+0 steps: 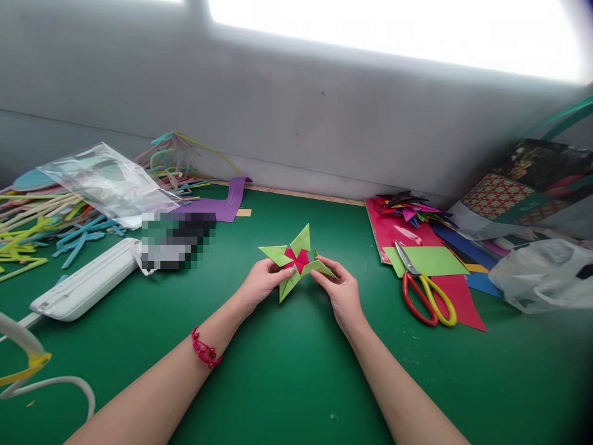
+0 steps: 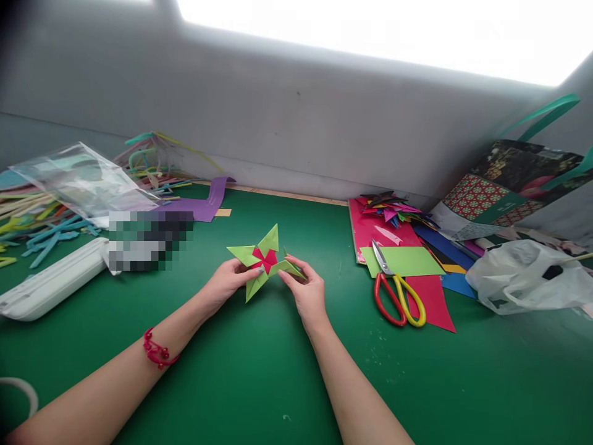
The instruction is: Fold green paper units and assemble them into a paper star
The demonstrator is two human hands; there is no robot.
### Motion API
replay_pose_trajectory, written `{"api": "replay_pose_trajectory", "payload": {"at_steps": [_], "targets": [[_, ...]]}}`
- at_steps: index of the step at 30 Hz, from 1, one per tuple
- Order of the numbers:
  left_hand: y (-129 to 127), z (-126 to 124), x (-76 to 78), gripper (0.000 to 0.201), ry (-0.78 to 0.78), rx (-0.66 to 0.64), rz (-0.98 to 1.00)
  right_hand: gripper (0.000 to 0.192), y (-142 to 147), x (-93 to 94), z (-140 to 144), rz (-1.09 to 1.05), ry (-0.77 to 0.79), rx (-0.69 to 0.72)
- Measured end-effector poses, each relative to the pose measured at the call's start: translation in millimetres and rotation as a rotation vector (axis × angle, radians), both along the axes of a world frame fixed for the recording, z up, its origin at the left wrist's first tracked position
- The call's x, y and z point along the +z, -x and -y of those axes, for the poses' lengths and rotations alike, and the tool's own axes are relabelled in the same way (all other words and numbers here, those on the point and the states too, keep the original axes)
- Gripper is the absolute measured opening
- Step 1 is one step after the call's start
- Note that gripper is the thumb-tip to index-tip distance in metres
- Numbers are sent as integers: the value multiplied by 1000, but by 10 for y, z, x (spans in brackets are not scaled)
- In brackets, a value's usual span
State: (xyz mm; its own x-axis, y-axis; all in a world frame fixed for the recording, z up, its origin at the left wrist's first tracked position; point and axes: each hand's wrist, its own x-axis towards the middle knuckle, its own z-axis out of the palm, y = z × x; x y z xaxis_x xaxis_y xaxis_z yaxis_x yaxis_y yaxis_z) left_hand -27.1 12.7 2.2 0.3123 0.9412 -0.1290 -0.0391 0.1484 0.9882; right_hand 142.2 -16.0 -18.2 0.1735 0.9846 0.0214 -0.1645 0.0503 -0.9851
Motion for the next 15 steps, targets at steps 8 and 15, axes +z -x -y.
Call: {"api": "replay_pose_trajectory", "payload": {"at_steps": [8, 15], "targets": [[-7, -1, -12, 37, -28, 27, -40, 23, 38, 6, 21, 101, -30, -40], [1, 2, -20, 38, -30, 70, -31, 24, 10, 55, 38, 28, 8, -43]]}}
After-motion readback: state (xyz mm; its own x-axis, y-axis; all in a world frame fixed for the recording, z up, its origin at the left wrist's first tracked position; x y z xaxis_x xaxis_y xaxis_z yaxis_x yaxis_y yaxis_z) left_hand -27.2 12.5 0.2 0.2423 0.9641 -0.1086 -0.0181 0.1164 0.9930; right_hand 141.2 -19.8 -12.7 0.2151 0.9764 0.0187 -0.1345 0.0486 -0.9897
